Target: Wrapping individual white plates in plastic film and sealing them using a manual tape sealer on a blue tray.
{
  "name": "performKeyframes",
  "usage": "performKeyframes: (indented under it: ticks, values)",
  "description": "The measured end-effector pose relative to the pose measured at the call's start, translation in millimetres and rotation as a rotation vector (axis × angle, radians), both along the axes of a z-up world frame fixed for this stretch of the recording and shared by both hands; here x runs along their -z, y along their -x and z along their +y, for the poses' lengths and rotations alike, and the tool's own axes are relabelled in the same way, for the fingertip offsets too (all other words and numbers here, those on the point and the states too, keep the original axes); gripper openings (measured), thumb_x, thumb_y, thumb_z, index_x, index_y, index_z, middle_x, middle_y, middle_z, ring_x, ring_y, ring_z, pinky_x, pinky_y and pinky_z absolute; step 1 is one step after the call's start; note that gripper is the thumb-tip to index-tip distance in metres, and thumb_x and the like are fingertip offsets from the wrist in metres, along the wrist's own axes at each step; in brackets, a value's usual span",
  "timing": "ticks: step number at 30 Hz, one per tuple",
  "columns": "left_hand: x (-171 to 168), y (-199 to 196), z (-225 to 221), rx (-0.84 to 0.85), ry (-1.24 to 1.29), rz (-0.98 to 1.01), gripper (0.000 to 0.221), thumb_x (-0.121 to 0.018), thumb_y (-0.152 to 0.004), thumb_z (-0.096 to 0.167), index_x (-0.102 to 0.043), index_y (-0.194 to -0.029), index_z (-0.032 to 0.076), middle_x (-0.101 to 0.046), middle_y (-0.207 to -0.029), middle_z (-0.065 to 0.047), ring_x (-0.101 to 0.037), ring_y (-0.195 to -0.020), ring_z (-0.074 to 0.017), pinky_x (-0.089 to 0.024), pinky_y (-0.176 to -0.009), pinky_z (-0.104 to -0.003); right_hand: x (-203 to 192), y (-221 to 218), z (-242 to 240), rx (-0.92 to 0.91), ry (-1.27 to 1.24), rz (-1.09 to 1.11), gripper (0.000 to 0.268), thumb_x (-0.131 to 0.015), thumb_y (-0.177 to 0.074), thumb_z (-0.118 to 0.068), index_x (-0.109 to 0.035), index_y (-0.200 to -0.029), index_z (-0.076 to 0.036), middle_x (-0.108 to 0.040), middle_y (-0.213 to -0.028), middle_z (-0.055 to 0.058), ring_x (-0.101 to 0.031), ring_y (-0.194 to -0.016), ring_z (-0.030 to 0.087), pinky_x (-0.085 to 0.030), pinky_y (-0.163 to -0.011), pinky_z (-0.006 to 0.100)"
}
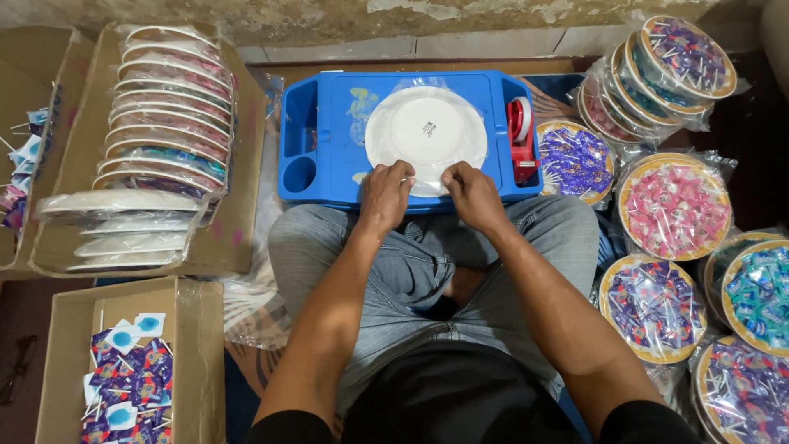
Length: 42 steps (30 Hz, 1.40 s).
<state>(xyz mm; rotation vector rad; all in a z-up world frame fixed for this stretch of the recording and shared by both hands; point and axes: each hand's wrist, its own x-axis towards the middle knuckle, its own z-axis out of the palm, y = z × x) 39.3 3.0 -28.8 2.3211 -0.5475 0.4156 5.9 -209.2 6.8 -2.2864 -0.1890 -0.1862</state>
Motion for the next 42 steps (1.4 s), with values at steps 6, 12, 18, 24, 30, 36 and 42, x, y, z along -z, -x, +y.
performKeyframes:
  ticks: [6,12,18,24,30,36,42]
  values:
    - [11.4,-4.9,0.4,-0.033,-0.042,0.023,0.011,-0.068,-0.096,0.026,-0.066,-0.102,0.017,-0.073,-0.082,-0.006,-0.070,-0.091,-0.0299,-0.055,-0.081,-0.047,-5.2,7.6,-2.8,-0.004,-0.001,-0.058,0.029,-0.085,-0.083,-0.016,-0.068,-0.104,-0.006,-0.072,-0.088,0.019,-0.068,-0.088,0.042,-0.055,-0.077,0.051]
    - [-4.0,3.6,6.9,0.032,-0.043,0.072,0.038,-0.072,-0.091,0.027,-0.060,-0.125,0.016,-0.071,-0.089,-0.008,-0.066,-0.097,-0.0313,-0.052,-0.087,-0.048,2.3,-7.3,-7.0,0.086,-0.099,0.053,0.014,-0.081,-0.087,-0.014,-0.074,-0.097,-0.008,-0.075,-0.083,0.014,-0.072,-0.082,0.034,-0.056,-0.074,0.044]
    - [2.2,2.1,5.7,0.004,-0.035,0.041,0.034,-0.074,-0.090,0.029,-0.061,-0.118,0.014,-0.070,-0.083,-0.007,-0.067,-0.092,-0.0307,-0.053,-0.084,-0.046,13.2,-22.2,-10.7,0.088,-0.137,0.074,0.018,-0.083,-0.085,-0.017,-0.073,-0.098,-0.010,-0.074,-0.085,0.012,-0.073,-0.082,0.030,-0.057,-0.073,0.042]
    - [-3.7,-0.1,8.2,-0.016,-0.084,0.067,0.017,-0.065,-0.097,0.030,-0.063,-0.090,0.015,-0.062,-0.070,-0.009,-0.064,-0.076,-0.0365,-0.052,-0.071,-0.049,3.2,-36.6,-4.0,0.029,-0.090,0.087,0.014,-0.080,-0.086,-0.018,-0.074,-0.097,-0.012,-0.074,-0.083,0.012,-0.072,-0.083,0.032,-0.057,-0.073,0.044]
    - [-21.3,10.5,9.1,-0.033,-0.080,0.039,0.023,-0.059,-0.102,0.029,-0.062,-0.086,0.012,-0.055,-0.066,-0.009,-0.061,-0.065,-0.0319,-0.050,-0.060,-0.041,6.0,-36.0,-2.3,0.027,-0.139,0.086,0.012,-0.080,-0.086,-0.016,-0.077,-0.096,-0.009,-0.073,-0.083,0.013,-0.071,-0.079,0.029,-0.056,-0.071,0.042]
    - [-21.2,12.9,-1.5,-0.151,-0.178,-0.158,0.017,-0.068,-0.095,0.024,-0.061,-0.088,0.011,-0.049,-0.105,-0.006,-0.060,-0.092,-0.0309,-0.047,-0.071,-0.044,9.9,-41.6,-3.4,0.007,-0.147,0.115,0.008,-0.078,-0.088,-0.017,-0.077,-0.093,-0.010,-0.073,-0.077,0.013,-0.070,-0.075,0.029,-0.055,-0.069,0.041]
    - [-27.6,2.4,-8.6,-0.039,-0.145,-0.003,0.064,-0.081,-0.086,0.025,-0.056,-0.142,0.006,-0.047,-0.154,-0.018,-0.038,-0.147,-0.0364,-0.026,-0.114,-0.067,2.1,-38.0,3.5,0.008,-0.156,0.147,0.008,-0.077,-0.088,-0.016,-0.077,-0.090,-0.008,-0.073,-0.074,0.012,-0.070,-0.073,0.028,-0.054,-0.066,0.040]
